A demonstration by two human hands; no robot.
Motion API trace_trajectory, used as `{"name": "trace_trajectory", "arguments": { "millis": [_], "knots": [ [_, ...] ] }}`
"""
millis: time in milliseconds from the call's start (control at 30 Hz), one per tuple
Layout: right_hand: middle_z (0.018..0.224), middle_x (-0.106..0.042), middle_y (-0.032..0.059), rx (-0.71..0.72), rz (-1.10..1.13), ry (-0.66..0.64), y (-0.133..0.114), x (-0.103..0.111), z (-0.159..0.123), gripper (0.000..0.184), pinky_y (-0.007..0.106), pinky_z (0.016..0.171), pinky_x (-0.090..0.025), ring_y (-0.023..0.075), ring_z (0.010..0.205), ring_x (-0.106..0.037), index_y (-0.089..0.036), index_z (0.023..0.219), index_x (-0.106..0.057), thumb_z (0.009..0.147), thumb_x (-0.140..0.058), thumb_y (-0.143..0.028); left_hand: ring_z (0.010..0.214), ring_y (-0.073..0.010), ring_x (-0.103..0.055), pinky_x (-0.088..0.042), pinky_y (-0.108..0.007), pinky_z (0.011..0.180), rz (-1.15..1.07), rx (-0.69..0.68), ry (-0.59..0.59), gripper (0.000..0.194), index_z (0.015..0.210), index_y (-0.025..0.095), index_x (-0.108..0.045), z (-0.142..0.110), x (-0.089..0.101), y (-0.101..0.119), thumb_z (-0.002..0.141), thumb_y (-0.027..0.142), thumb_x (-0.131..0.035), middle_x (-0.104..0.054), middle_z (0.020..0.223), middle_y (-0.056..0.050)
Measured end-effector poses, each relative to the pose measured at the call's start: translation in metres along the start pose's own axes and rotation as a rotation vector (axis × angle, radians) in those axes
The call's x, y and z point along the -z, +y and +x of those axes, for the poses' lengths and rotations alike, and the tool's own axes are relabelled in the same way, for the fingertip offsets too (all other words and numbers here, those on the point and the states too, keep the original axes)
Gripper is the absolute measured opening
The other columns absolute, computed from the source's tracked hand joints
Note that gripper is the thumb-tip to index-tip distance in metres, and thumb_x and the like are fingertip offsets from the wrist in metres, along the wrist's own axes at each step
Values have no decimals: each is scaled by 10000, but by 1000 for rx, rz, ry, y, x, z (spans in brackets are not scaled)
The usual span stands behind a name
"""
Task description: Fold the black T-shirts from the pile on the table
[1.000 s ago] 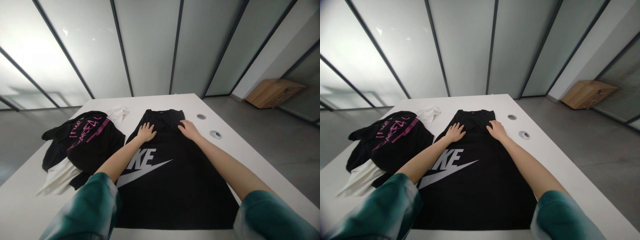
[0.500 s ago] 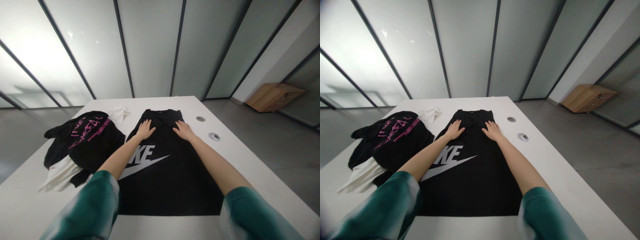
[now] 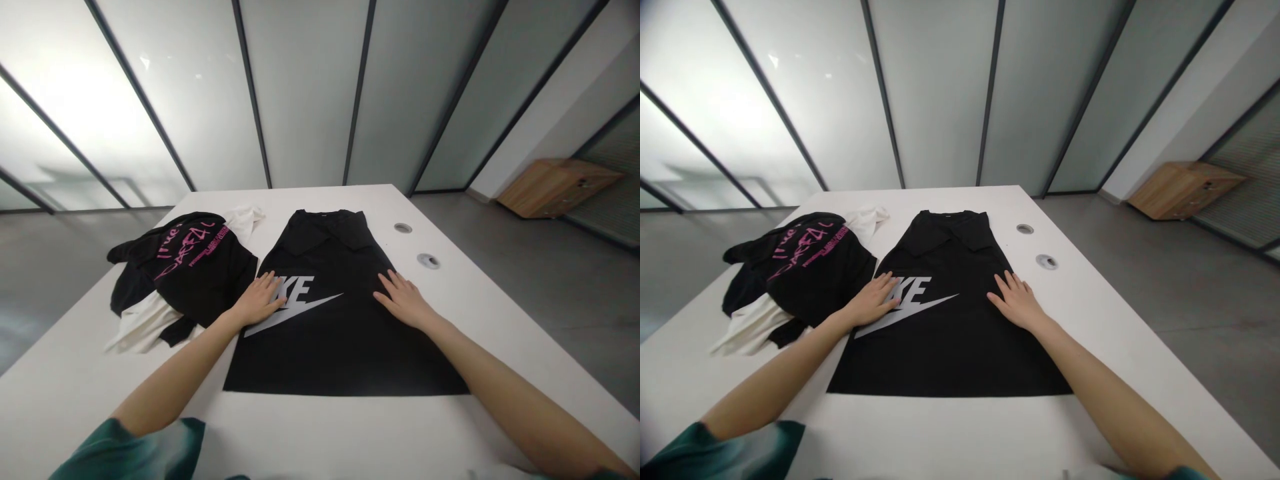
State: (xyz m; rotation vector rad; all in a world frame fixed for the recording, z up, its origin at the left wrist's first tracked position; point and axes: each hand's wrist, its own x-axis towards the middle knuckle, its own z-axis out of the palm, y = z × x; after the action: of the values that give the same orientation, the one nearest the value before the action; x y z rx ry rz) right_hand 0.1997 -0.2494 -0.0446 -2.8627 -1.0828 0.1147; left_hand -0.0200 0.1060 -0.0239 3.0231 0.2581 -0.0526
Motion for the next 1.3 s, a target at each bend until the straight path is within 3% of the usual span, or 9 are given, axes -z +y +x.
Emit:
{"name": "trace_trajectory", "arguments": {
  "millis": [200,533,633,733,867,1000,1133,1200,1300],
  "knots": [
    [1632,-254,142,-21,-46,-23,-7,-4,26,786,552,1187,-199,342,1503,-199,-212,1563,-322,941,-270,-689,1504,-311,-221,-233,-478,1192,70,106,20,709,1548,176,-338,7,-12,9,970,586,-337,-260,1622,-147],
    [1622,-267,173,-8,-16,48,-5,2,53,754,540,1165,-255,342,1481,-263,-156,1551,-323,950,-317,-611,1485,-327,-273,-266,-467,1177,54,119,45,718,1515,167,-387,34,2,1,947,605,-379,-335,1596,-155],
    [1583,-346,183,61,10,155,8,9,47,700,494,1156,-298,332,1443,-338,-130,1516,-375,942,-392,-529,1407,-310,-407,-326,-429,1148,57,63,173,615,1424,156,-486,25,8,3,928,520,-468,-469,1506,-161],
    [1477,-486,163,146,45,264,25,15,29,564,486,1116,-360,328,1365,-436,-169,1412,-509,930,-426,-451,1172,-283,-588,-452,-403,1021,42,47,235,391,1229,166,-613,7,16,5,911,352,-483,-645,1240,-144],
    [1317,-588,159,182,102,336,44,12,-1,414,469,1067,-415,313,1235,-538,-175,1213,-640,897,-438,-349,979,-260,-632,-511,-410,916,-29,62,265,272,1007,197,-668,-20,16,-4,874,210,-432,-681,1010,-101],
    [1146,-652,158,138,200,389,64,0,-14,374,439,1034,-449,284,1128,-592,-173,1061,-684,833,-390,-202,1010,-225,-620,-509,-378,967,-190,75,363,391,977,204,-682,-37,5,-25,763,74,-382,-674,1019,-79],
    [1028,-694,127,120,307,366,84,-8,-10,383,459,993,-478,284,1023,-626,-198,1005,-708,753,-423,-159,1011,-216,-633,-511,-381,989,-320,89,349,419,950,198,-708,-38,-2,-42,719,75,-381,-684,1024,-66],
    [1029,-705,112,126,352,349,90,-8,-8,415,482,1014,-467,289,1036,-628,-211,1024,-717,716,-446,-150,1025,-218,-637,-502,-387,1009,-352,84,323,422,942,189,-724,-36,-3,-47,715,82,-385,-688,1037,-71],
    [1202,-676,100,145,399,284,93,-6,-13,510,504,1091,-413,297,1183,-587,-233,1180,-683,721,-470,-171,1093,-228,-624,-467,-410,1060,-379,50,262,439,1005,193,-738,-36,0,-52,731,104,-407,-685,1119,-75]
  ]
}}
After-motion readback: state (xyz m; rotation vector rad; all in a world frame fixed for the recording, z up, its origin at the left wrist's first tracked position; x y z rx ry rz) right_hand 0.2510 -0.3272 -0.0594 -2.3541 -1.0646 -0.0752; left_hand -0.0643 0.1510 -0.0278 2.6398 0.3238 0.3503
